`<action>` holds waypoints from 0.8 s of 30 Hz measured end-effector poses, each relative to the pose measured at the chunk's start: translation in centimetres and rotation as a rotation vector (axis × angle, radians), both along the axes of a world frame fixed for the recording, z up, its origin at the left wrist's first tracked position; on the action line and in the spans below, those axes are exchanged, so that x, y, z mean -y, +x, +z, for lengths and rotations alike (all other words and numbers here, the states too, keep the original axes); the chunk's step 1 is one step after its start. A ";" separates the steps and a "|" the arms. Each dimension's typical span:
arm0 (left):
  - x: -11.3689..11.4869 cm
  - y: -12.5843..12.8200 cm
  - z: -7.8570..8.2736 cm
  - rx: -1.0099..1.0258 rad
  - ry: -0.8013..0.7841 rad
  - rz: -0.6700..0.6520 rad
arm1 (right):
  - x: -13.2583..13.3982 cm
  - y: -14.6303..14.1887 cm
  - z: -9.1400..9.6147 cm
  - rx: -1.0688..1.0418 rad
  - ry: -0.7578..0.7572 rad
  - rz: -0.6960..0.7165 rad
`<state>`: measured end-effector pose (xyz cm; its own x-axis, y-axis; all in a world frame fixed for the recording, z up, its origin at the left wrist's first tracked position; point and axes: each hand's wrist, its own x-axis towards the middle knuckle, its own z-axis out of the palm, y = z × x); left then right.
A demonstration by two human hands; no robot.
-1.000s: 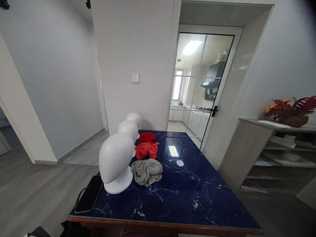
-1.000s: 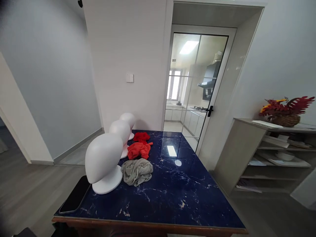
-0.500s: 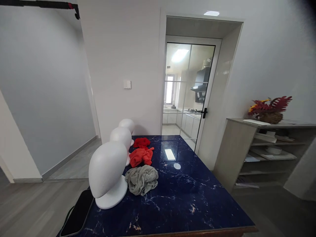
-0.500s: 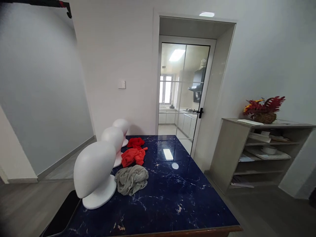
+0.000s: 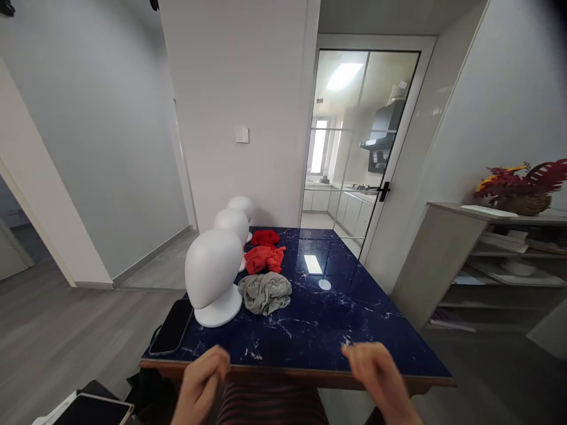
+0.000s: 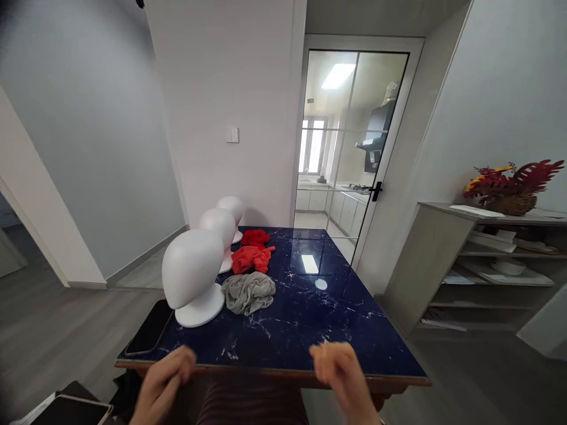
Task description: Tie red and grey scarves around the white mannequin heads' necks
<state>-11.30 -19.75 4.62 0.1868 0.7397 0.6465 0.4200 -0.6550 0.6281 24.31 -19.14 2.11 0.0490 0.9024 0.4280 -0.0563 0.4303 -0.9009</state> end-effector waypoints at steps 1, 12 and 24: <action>-1.3 1.1 -0.6 -0.010 -0.003 0.021 | -1.8 -1.4 -0.3 -0.021 -0.025 0.024; -15.5 8.2 -4.1 -0.558 -0.013 0.023 | -13.6 -12.6 -1.2 0.652 0.026 0.186; -17.6 8.8 -6.4 -0.632 0.052 0.196 | -20.1 -10.2 -4.6 1.077 0.112 -0.315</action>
